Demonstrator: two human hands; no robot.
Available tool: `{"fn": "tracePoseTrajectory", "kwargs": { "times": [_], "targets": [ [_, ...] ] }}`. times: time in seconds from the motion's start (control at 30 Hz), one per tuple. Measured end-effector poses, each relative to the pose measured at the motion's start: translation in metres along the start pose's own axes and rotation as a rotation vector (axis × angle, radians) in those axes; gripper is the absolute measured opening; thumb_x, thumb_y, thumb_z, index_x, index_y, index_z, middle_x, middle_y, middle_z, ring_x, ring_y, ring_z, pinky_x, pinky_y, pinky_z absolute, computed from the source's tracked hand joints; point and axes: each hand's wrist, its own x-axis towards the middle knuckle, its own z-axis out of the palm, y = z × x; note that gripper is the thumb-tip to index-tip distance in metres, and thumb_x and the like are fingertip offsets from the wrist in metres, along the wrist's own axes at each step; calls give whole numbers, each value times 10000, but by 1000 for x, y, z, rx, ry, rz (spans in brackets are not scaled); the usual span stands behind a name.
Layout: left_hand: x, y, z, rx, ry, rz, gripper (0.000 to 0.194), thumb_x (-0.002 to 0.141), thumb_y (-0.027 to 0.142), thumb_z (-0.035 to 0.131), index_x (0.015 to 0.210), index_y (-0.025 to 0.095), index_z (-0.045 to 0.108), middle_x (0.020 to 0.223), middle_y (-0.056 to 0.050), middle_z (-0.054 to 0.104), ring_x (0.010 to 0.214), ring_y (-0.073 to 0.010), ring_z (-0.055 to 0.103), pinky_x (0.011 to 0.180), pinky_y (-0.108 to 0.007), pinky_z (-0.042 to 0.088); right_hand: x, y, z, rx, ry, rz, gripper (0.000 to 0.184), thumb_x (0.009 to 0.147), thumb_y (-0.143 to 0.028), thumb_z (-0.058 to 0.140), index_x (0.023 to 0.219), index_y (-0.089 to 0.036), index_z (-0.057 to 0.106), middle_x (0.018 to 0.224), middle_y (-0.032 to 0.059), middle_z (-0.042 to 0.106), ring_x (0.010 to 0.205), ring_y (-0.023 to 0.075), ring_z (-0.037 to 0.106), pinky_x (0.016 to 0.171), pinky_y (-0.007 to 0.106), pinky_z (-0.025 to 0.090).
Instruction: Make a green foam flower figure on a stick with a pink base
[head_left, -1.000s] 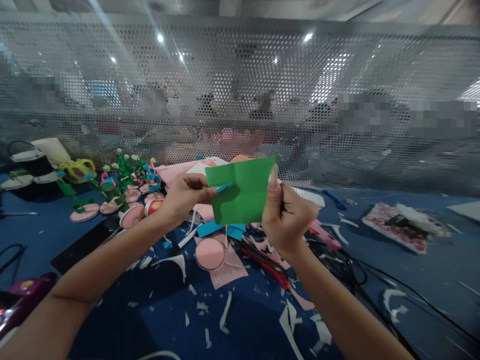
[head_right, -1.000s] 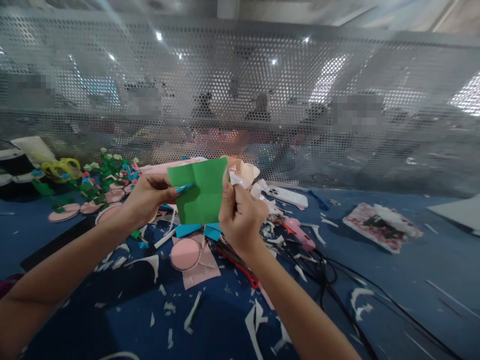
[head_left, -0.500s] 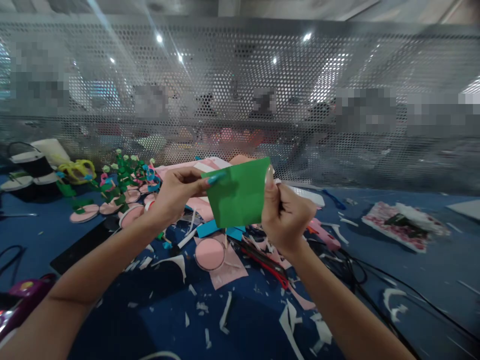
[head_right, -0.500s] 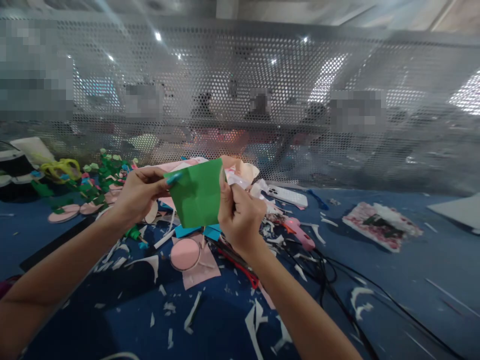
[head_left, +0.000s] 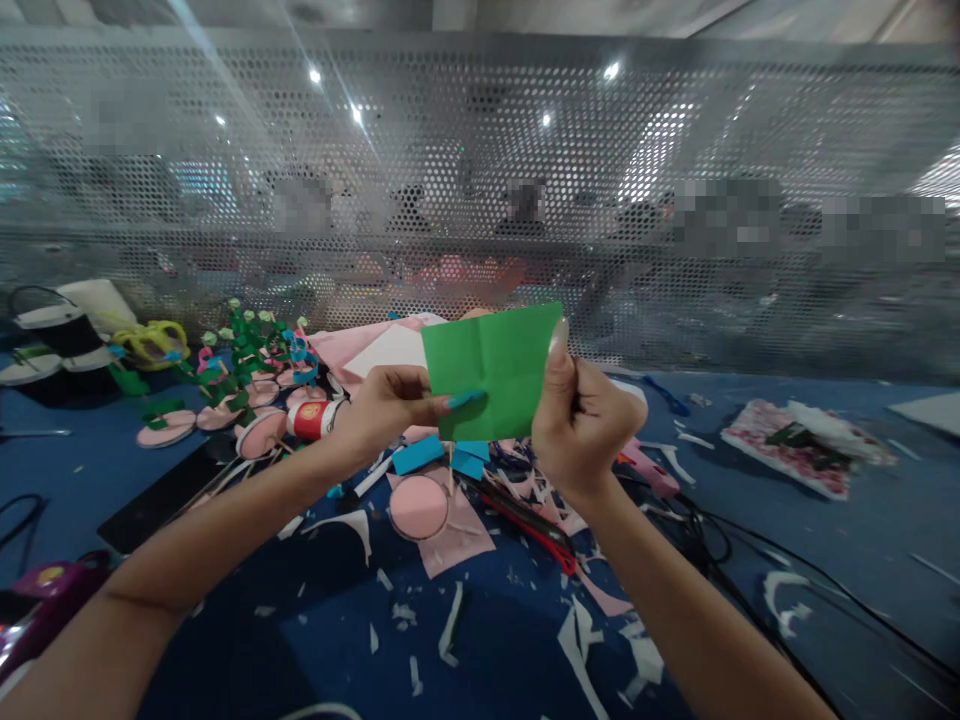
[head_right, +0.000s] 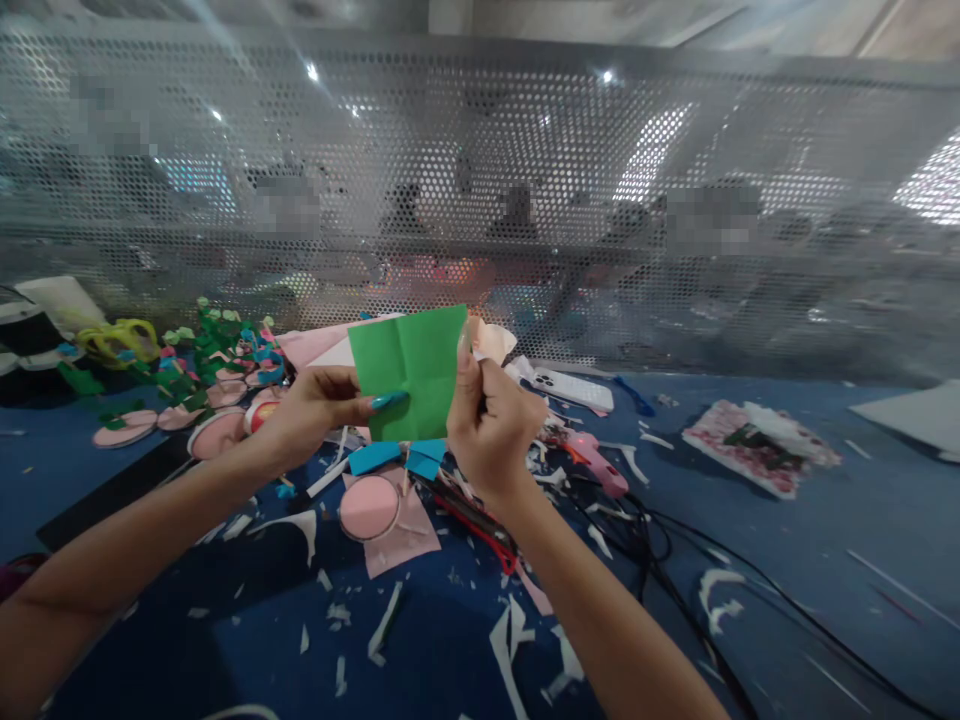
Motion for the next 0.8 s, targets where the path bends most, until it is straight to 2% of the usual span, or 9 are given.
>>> {"fn": "tracePoseTrajectory", "kwargs": {
  "times": [0.17,0.37,0.43,0.53,0.67,0.8],
  "targets": [
    [-2,-5,2,28,18,75,320,472,351,827,573,117,633,569,4,647,537,-97,597,591,-230,519,0,-1,0,-31,4,-43,387,856,-174,453,511,-185,277,444,-79,194,396,36,177,418,220,167],
    [0,-3,2,30,-67,3,344,407,282,855,558,110,597,524,33,600,486,-59,543,509,-182,466,4,-1,-1,-56,36,5,408,864,-189,431,500,-187,245,443,-77,173,392,36,162,419,232,146],
    [0,-5,2,59,-66,11,356,429,295,850,539,107,568,499,38,573,474,-51,529,493,-174,446,5,0,-2,-50,49,19,400,856,-170,434,506,-189,240,451,-77,172,396,37,167,424,232,145],
    [-1,-8,2,56,-68,30,386,469,347,834,535,110,537,513,33,570,506,-63,557,521,-188,468,5,1,-2,-50,49,1,390,845,-147,442,511,-189,245,455,-79,172,400,38,165,427,229,146],
    [-2,-8,6,22,-82,6,433,443,358,841,534,122,489,517,45,560,517,-74,576,532,-200,495,4,0,-1,-65,37,4,393,843,-143,440,506,-187,243,452,-81,175,399,34,163,422,227,146],
    [-1,-3,5,105,-122,-8,373,471,325,830,573,117,538,546,33,583,524,-68,566,522,-184,473,3,1,-1,-60,49,35,396,855,-174,437,505,-186,250,454,-77,177,397,34,176,427,230,156]
  ]
}}
